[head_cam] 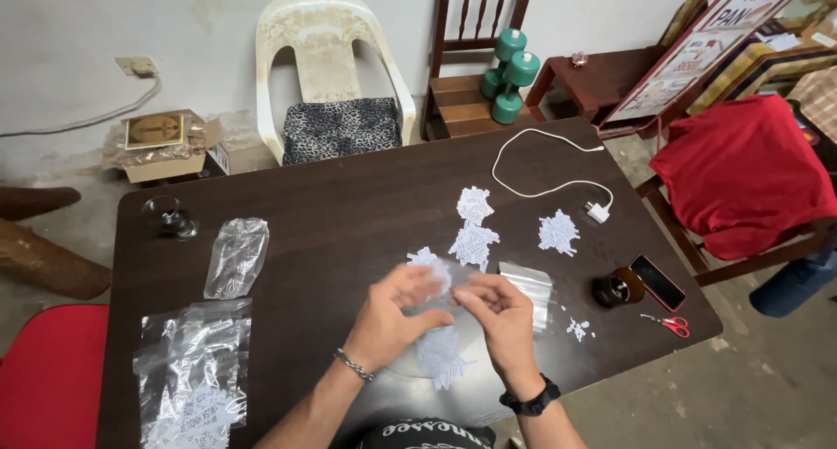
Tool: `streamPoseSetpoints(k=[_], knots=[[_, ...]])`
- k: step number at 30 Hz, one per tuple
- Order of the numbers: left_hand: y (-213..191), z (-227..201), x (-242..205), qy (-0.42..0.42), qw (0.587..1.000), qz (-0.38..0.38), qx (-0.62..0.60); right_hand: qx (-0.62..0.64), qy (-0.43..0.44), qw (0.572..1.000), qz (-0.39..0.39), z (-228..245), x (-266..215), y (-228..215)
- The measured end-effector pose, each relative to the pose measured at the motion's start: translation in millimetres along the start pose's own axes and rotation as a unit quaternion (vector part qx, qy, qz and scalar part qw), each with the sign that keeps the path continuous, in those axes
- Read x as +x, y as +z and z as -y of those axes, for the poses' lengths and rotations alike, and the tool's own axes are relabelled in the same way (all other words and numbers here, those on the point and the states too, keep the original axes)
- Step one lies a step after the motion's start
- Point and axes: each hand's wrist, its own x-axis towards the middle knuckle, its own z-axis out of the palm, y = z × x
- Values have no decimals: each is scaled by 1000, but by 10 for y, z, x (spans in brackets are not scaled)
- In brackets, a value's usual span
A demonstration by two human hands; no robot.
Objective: The person is sorting and placing small white paper cutouts into individual clear plastic bags on a dark table.
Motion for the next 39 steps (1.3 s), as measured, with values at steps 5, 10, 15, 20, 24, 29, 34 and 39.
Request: streamPoseSetpoints(k=[5,10,15,20,24,29,34,39], knots=[[124,164,6,22,990,14,140,-74,-2,996,43,249,138,-105],[93,437,176,263,910,8,320,-285,12,952,112,657,354,-219],[86,296,292,291,901,21,322,-407,-48,901,139,834,450,-215],[98,285,391,265,915,35,303,-497,-141,846,133,749,503,-352],[141,304,434,246,929,53,270,-475,-79,868,122,759,475,-399],[187,251,443,252,924,84,276,-359,1,921,153,965,345,-422],[237,205,439,234,934,121,241,-250,81,957,126,794,355,-634],[298,464,450,185,960,114,174,-376,34,912,159,881,348,-728]])
